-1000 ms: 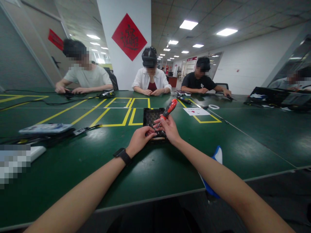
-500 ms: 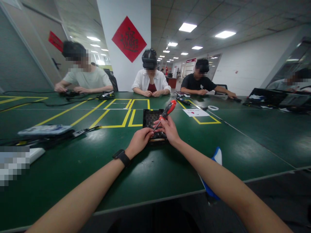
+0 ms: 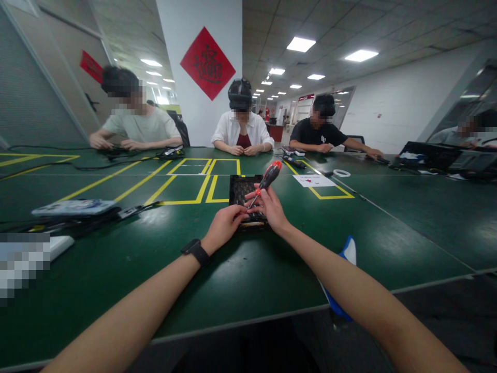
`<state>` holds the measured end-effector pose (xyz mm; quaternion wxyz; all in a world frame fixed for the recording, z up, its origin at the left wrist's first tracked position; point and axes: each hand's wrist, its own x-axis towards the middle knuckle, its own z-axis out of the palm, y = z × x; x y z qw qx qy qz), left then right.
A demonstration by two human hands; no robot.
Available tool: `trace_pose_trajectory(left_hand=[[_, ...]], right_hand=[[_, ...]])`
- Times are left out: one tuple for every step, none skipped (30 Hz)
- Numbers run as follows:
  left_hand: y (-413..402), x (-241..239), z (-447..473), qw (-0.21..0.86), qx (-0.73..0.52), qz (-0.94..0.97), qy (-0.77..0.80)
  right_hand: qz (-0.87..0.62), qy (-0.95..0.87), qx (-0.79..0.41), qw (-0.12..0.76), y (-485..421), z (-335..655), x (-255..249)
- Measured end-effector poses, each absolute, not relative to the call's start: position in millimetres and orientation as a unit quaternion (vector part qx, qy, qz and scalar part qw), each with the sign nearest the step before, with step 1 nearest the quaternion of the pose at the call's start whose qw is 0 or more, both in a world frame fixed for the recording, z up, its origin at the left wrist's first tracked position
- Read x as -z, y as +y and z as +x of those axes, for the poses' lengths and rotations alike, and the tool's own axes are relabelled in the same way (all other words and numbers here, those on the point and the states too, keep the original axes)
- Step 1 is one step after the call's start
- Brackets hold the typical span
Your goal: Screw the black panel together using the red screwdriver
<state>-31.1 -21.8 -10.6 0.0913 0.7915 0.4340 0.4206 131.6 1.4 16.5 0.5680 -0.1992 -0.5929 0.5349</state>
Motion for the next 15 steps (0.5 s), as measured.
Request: trace_pose_trajectory(left_hand=[[-21.7,10.5,-31.3,0.091,-0.42,0.792,0.433],[-21.8,10.3,-31.3,0.091,-0.42,0.792,0.433],[-22.1,10.0,-31.3,0.092,-0.42,0.792,0.434],[-22.5,9.6,-31.2,0.094,-0.42,0.791,0.435],[-23.0,9.2,-31.0,0.097,-0.419,0.791,0.434],[-23.5,8.9,-30.7,0.102,-0.418,0.792,0.433],[-24.0,8.6,-30.4,0.107,-0.417,0.793,0.432],[-24.4,8.4,-30.1,0.114,-0.415,0.793,0.43],[-24.6,8.4,-29.8,0.12,-0.414,0.794,0.429],[-24.7,8.4,-29.7,0.126,-0.412,0.795,0.428],[-24.6,8.6,-29.5,0.13,-0.41,0.795,0.428],[-24.4,8.9,-29.4,0.132,-0.41,0.794,0.428],[-24.1,9.1,-29.3,0.133,-0.41,0.794,0.429],[-24.0,9.2,-29.3,0.133,-0.411,0.793,0.43],[-24.0,9.1,-29.1,0.134,-0.412,0.792,0.43]], right_hand=[[-0.197,-0.591,-0.538,0.568,0.9,131.8,-16.6],[-0.194,-0.592,-0.538,0.568,0.7,131.9,-16.4],[-0.192,-0.596,-0.533,0.57,0.8,132.1,-16.1],[-0.19,-0.601,-0.526,0.571,1.1,132.3,-15.6],[-0.191,-0.605,-0.519,0.573,1.5,132.4,-15.2],[-0.194,-0.609,-0.511,0.575,2.1,132.6,-14.9],[-0.197,-0.611,-0.503,0.578,2.6,132.7,-14.9],[-0.201,-0.612,-0.497,0.581,3.1,132.7,-15.1],[-0.203,-0.611,-0.493,0.586,3.4,132.7,-15.5],[-0.204,-0.607,-0.49,0.591,3.6,132.6,-16.1],[-0.204,-0.604,-0.49,0.595,3.5,132.4,-16.7],[-0.204,-0.599,-0.491,0.598,3.4,132.0,-17.3],[-0.204,-0.596,-0.494,0.6,3.1,131.4,-17.8],[-0.203,-0.593,-0.496,0.601,2.8,130.7,-18.1],[-0.202,-0.593,-0.498,0.6,2.4,129.9,-18.1]])
